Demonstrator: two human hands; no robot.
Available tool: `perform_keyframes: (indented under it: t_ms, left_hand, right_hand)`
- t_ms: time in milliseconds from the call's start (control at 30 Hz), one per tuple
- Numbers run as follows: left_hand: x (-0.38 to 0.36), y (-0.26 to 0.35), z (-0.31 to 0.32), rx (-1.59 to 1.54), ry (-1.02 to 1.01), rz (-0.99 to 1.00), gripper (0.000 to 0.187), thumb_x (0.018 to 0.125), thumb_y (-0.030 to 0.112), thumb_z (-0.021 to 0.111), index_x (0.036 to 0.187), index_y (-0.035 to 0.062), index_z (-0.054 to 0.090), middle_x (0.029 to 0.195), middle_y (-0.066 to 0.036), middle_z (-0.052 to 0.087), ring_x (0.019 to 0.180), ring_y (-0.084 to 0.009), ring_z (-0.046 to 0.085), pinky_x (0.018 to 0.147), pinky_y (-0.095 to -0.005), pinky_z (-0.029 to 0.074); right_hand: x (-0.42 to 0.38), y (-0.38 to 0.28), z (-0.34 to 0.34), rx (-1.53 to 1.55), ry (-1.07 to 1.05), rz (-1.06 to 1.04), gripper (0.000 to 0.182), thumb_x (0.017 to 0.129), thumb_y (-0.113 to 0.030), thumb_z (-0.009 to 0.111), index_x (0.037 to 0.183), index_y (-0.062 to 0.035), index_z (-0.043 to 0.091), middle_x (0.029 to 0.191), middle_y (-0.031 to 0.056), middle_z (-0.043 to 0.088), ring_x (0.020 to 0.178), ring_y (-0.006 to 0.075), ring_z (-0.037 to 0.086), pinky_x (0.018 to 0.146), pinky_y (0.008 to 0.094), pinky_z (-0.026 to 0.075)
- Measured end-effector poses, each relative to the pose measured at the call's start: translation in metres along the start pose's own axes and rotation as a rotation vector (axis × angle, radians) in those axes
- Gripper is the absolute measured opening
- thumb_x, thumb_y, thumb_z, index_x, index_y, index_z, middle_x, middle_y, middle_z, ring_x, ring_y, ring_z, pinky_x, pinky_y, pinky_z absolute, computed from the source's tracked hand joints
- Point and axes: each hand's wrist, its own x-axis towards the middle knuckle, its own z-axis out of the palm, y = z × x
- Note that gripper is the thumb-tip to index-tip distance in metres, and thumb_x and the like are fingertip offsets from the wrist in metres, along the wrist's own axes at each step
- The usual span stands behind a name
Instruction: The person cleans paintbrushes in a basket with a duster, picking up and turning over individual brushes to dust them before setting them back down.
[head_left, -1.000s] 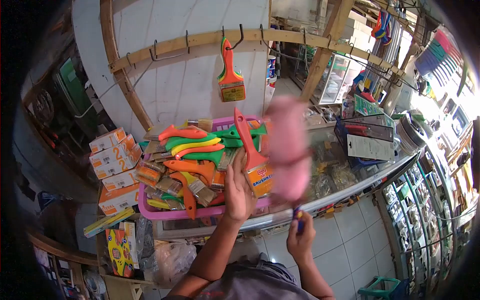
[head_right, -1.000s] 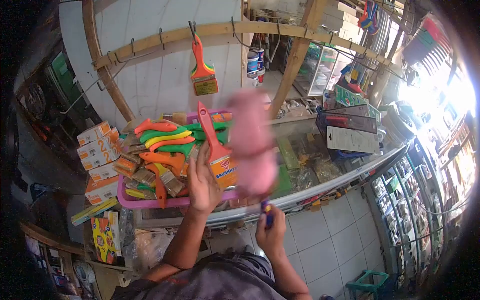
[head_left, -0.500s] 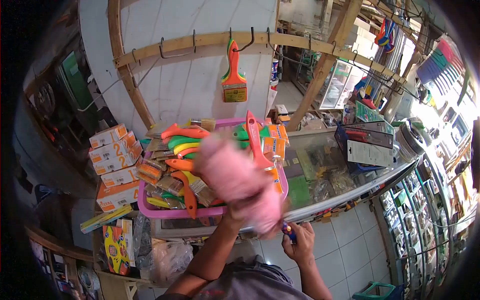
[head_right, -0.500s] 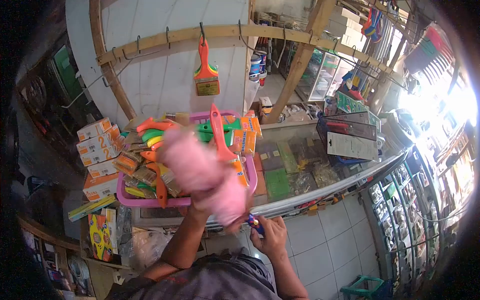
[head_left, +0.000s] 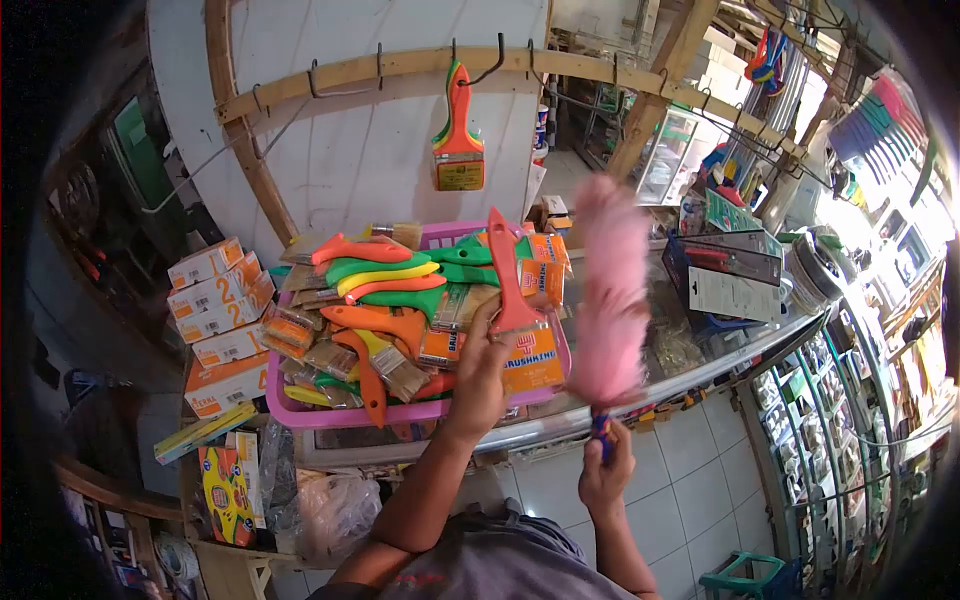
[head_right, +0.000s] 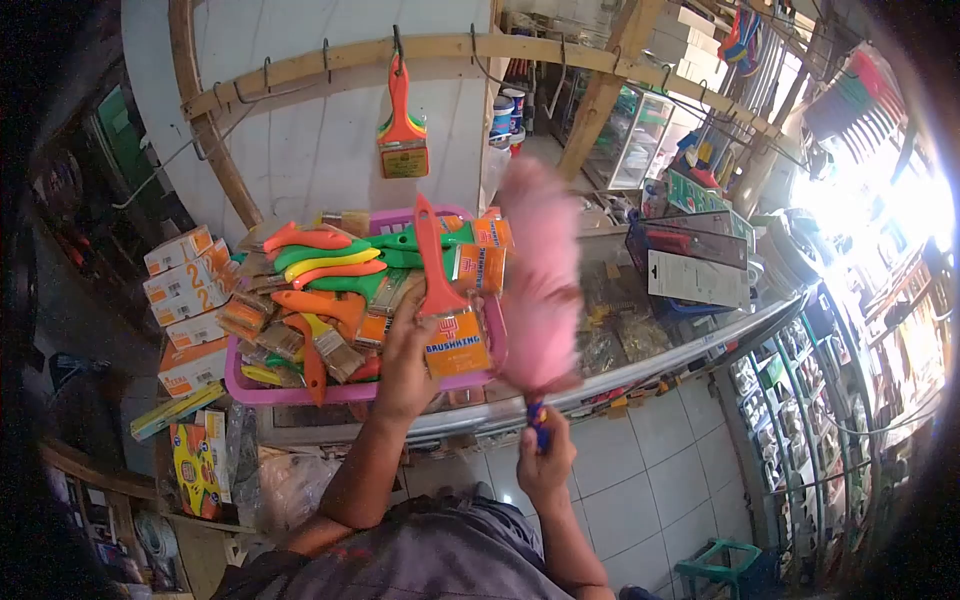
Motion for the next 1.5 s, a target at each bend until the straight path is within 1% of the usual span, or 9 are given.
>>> perform_keyframes:
  t_ms: [67, 233, 400, 567, 667, 800, 1000, 1200, 1500]
  left_hand:
    - [-0.002, -0.02, -0.018, 0.172, -0.059, 0.066, 0.056, 0.1, 0.03, 0.053, 0.146, 0.0027, 0.037, 0.137, -0.008, 0.052, 0.124, -0.0205, 0.053, 0.106, -0.0377, 0.043]
    - [0.0, -0.006, -0.004, -0.019, 0.033, 0.046, 0.053, 0.101, 0.027, 0.061, 0.141, -0.0038, 0.043, 0.131, -0.009, 0.057, 0.117, -0.0157, 0.056, 0.103, -0.0314, 0.045]
    - [-0.007, -0.02, -0.017, -0.388, -0.072, 0.05, 0.059, 0.097, 0.018, 0.067, 0.145, -0.0024, 0.039, 0.132, -0.009, 0.056, 0.119, -0.0167, 0.056, 0.104, -0.0337, 0.045]
    - [0.001, -0.004, 0.0, -0.239, 0.271, -0.081, 0.049, 0.098, 0.023, 0.062, 0.137, -0.0016, 0.047, 0.13, -0.006, 0.056, 0.118, -0.0202, 0.056, 0.097, -0.0376, 0.052]
    - [0.038, -0.013, -0.044, -0.669, -0.41, -0.229, 0.042, 0.102, 0.024, 0.054, 0.139, 0.0052, 0.049, 0.119, -0.009, 0.062, 0.109, -0.0217, 0.061, 0.09, -0.0389, 0.055]
    - [0.001, -0.004, -0.01, -0.537, 0.297, -0.169, 0.034, 0.105, 0.032, 0.047, 0.132, 0.0101, 0.05, 0.11, -0.002, 0.062, 0.095, -0.0125, 0.061, 0.07, -0.0328, 0.055]
    - [0.029, -0.023, -0.046, -0.996, -0.57, -0.278, 0.055, 0.1, 0.049, 0.05, 0.134, 0.006, 0.051, 0.123, -0.006, 0.061, 0.112, -0.0218, 0.06, 0.099, -0.0433, 0.048]
    - [-0.011, -0.001, -0.005, -0.258, -0.06, 0.045, 0.073, 0.094, 0.06, 0.051, 0.142, 0.0056, 0.042, 0.125, -0.013, 0.06, 0.11, -0.0267, 0.062, 0.094, -0.039, 0.053]
    - [-0.001, 0.001, -0.017, -0.481, -0.081, -0.135, 0.084, 0.091, 0.054, 0.055, 0.152, 0.0024, 0.028, 0.154, -0.024, 0.034, 0.139, -0.0454, 0.037, 0.112, -0.0537, 0.038]
  right_hand:
    - [0.002, 0.002, -0.003, -0.149, -0.042, -0.355, 0.036, 0.086, -0.016, 0.072, 0.115, 0.0009, 0.059, 0.082, 0.0182, 0.065, 0.067, 0.0335, 0.067, 0.062, 0.0374, 0.052]
    - [0.014, -0.011, -0.011, 0.043, 0.092, 0.116, 0.027, 0.092, -0.013, 0.065, 0.113, 0.0007, 0.058, 0.084, 0.0186, 0.065, 0.068, 0.0335, 0.066, 0.062, 0.037, 0.051]
    - [0.005, -0.011, -0.013, -0.03, -0.158, -0.295, 0.03, 0.092, -0.015, 0.066, 0.117, 0.0001, 0.057, 0.09, 0.0193, 0.067, 0.076, 0.0364, 0.067, 0.068, 0.0387, 0.053]
    - [0.004, -0.025, -0.001, 0.118, -0.208, -0.01, 0.032, 0.093, -0.018, 0.066, 0.118, -0.0016, 0.057, 0.09, 0.0196, 0.066, 0.076, 0.0369, 0.068, 0.069, 0.038, 0.053]
    - [-0.001, -0.027, 0.003, 0.182, -0.289, -0.081, 0.033, 0.094, -0.022, 0.066, 0.118, -0.0014, 0.057, 0.086, 0.0171, 0.066, 0.073, 0.031, 0.067, 0.067, 0.0363, 0.052]
    - [-0.002, -0.016, 0.004, 0.466, -0.271, 0.23, 0.03, 0.095, -0.024, 0.065, 0.115, -0.0026, 0.059, 0.08, 0.0161, 0.063, 0.07, 0.0297, 0.065, 0.066, 0.0353, 0.051]
    - [0.006, -0.038, 0.003, 0.191, -0.355, -0.047, 0.027, 0.098, -0.029, 0.061, 0.105, -0.0036, 0.058, 0.072, 0.0086, 0.058, 0.062, 0.0188, 0.055, 0.06, 0.0316, 0.046]
    - [0.013, -0.041, -0.01, 0.046, -0.323, -0.023, 0.023, 0.096, -0.014, 0.061, 0.115, -0.0015, 0.057, 0.073, 0.0147, 0.062, 0.063, 0.0222, 0.064, 0.061, 0.0329, 0.049]
    - [0.007, -0.037, -0.012, 0.031, -0.338, -0.249, 0.027, 0.09, -0.012, 0.066, 0.113, 0.0015, 0.06, 0.071, 0.0117, 0.059, 0.057, 0.0218, 0.058, 0.059, 0.0329, 0.047]
